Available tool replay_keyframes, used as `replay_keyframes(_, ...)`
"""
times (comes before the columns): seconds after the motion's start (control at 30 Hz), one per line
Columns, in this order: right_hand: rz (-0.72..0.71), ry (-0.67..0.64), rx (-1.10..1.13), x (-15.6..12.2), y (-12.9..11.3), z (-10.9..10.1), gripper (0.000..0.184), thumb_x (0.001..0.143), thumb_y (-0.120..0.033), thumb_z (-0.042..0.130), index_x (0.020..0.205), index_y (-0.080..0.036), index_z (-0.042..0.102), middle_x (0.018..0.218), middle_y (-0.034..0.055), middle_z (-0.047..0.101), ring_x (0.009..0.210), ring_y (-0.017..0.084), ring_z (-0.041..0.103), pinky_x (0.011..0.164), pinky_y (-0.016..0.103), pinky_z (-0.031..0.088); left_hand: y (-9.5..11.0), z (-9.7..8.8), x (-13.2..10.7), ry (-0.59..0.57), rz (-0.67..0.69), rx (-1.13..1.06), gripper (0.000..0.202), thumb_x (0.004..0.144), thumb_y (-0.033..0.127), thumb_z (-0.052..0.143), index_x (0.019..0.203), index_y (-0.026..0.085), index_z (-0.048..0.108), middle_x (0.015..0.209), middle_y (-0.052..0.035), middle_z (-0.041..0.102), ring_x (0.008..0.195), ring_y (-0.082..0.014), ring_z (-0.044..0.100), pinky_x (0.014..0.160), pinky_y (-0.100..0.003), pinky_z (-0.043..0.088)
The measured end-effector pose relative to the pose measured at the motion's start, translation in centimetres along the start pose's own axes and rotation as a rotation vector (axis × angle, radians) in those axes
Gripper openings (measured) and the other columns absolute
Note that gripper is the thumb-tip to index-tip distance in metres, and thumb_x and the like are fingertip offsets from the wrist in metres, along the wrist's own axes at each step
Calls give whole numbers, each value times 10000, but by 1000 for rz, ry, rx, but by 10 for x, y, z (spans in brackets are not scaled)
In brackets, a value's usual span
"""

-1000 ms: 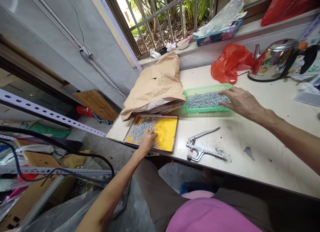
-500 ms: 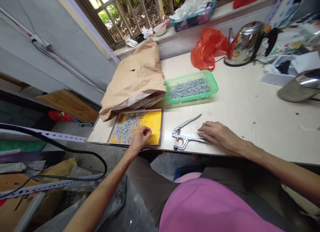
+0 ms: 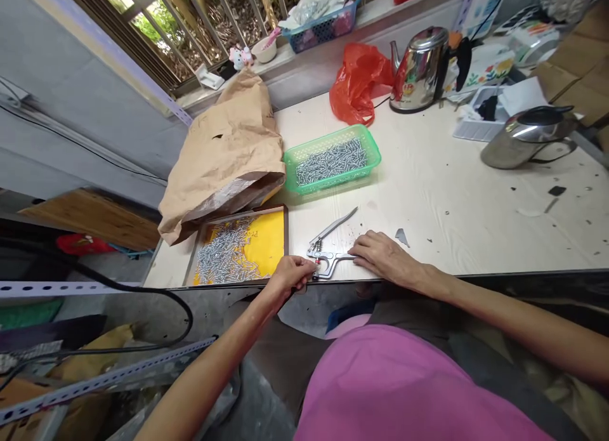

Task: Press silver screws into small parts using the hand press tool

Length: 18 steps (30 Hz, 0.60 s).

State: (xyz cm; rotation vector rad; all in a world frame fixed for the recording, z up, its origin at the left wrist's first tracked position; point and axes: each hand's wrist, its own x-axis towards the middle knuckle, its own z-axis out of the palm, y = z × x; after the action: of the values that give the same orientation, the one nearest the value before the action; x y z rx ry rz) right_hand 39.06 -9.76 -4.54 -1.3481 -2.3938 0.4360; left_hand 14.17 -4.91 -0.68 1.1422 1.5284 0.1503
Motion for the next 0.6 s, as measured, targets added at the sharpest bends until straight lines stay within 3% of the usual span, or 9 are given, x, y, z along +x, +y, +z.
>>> replay_keyframes(0.37, 49, -16, -96, 2, -4, 5, 207, 962, -238, 496, 962, -182, 695, 957, 88, 645, 915, 224, 525, 778, 345, 372, 12, -3, 4, -101, -80, 153, 282, 674, 337, 749, 577, 140, 573, 405, 73, 448, 349, -36, 341, 385, -196, 235)
replay_keyframes(0.47, 43, -51, -82, 1, -3, -1, 205, 955, -288, 513, 1008, -191, 685, 1061, 106, 640, 980, 237, 538, 823, 362, 397, 15, -3, 4, -110, -84, 182, 295, 665, 344, 754, 562, 140, 567, 412, 70, 456, 354, -35, 353, 392, -194, 244)
replay_keyframes(0.53, 26, -49, -81, 4, 2, -8, 339, 905, -400, 592, 1162, -184, 638, 1274, 155, 563, 1148, 289, 496, 912, 405, 397, 15, -3, 3, -106, -86, 194, 281, 677, 339, 743, 574, 139, 575, 409, 70, 457, 350, -36, 351, 389, -193, 244)
replay_keyframes(0.6, 18, -53, -116, 12, 11, -14, 683, 804, -531, 679, 1344, -148, 514, 1464, 220, 384, 1328, 366, 348, 1020, 487, 338, 14, -2, 3, -103, -84, 197, 272, 687, 339, 736, 587, 138, 581, 408, 70, 460, 347, -36, 349, 387, -193, 244)
